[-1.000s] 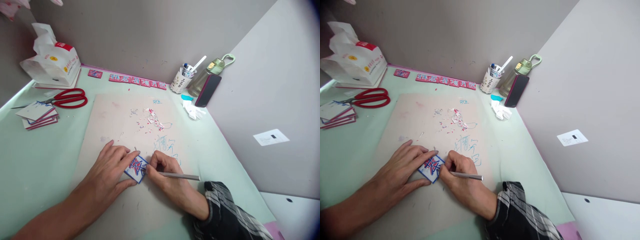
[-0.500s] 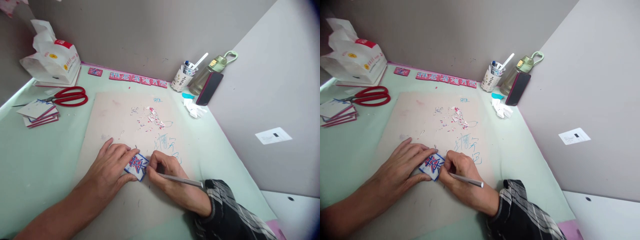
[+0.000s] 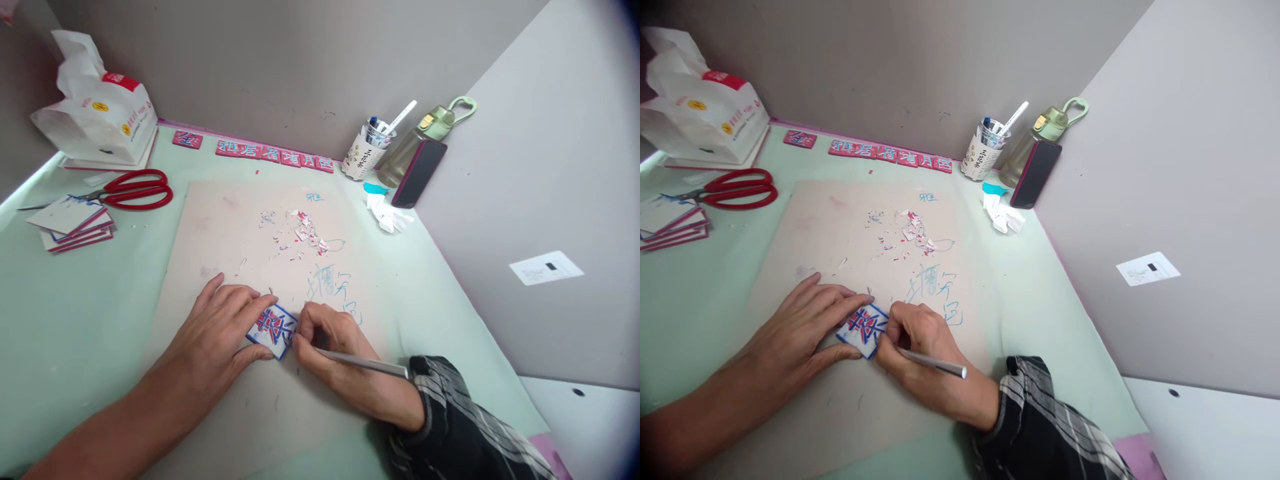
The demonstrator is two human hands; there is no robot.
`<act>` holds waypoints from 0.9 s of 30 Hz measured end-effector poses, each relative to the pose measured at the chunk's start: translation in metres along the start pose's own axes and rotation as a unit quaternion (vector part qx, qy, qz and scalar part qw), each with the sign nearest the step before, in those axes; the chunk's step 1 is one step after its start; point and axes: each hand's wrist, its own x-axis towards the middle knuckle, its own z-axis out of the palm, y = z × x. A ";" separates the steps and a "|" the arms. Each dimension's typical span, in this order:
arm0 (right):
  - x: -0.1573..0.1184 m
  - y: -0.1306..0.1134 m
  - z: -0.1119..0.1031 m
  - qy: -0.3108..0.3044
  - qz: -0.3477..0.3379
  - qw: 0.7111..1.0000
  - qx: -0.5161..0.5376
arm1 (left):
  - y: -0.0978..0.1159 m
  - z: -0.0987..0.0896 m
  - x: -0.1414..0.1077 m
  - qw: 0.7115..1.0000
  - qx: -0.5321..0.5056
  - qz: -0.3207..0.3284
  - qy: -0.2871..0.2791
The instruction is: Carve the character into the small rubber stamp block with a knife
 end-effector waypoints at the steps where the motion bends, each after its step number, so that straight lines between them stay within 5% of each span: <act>1: 0.000 0.000 0.000 0.000 -0.002 1.000 -0.001 | 0.000 0.000 0.000 1.000 -0.003 -0.001 -0.002; 18: -0.004 -0.002 -0.001 -0.008 -0.005 1.000 -0.011 | -0.001 0.000 -0.001 1.000 -0.010 -0.014 -0.003; 27: -0.006 0.001 0.007 0.059 0.047 0.997 0.025 | 0.008 -0.004 0.003 0.997 0.053 -0.015 0.045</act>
